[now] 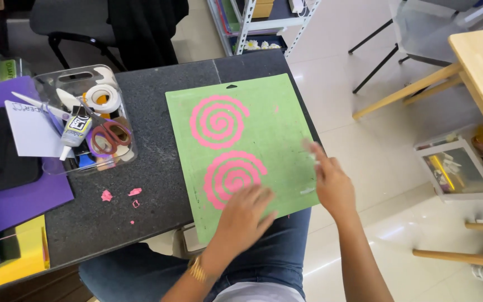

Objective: Using a scraper tool to carefully remove spiral-shaped paper cutouts from an adhesive cutting mat.

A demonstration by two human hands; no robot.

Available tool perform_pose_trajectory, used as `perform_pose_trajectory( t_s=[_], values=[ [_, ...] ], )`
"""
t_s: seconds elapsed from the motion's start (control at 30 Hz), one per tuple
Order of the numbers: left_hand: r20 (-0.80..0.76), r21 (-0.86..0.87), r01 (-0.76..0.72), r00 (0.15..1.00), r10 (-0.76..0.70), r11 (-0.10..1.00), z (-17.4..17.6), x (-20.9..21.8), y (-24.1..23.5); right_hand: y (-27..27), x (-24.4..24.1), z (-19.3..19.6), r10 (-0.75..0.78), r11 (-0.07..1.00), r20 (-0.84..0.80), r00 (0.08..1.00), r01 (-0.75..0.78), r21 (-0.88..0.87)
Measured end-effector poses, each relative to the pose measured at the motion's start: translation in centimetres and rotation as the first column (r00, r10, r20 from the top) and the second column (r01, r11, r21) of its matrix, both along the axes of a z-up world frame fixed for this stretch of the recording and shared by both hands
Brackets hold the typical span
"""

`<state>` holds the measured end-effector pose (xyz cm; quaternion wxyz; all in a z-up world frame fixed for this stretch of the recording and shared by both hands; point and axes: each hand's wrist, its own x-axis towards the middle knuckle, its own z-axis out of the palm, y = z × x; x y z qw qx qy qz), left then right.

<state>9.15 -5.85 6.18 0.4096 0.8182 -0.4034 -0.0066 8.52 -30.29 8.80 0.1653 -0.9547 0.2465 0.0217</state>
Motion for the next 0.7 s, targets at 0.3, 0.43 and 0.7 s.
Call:
perform_pose_trajectory(
  t_s=[0.3,0.43,0.7],
  values=[
    [0.122,0.353,-0.285,0.958,0.258,0.891,-2.3,7.3,-6.1,2.5,9.3,-3.8,0.204,0.952,-0.192,0.96,-0.24,-0.189],
    [0.142,0.345,-0.304,0.952,0.271,0.888,-2.8,7.1,-6.3,3.5,11.7,-3.9,0.156,0.956,-0.255,0.954,-0.211,-0.206],
    [0.1,0.404,-0.28,0.96,0.263,0.871,-4.1,7.3,-6.9,1.7,18.2,-2.9,0.155,0.962,-0.24,0.958,-0.202,-0.186]
  ],
)
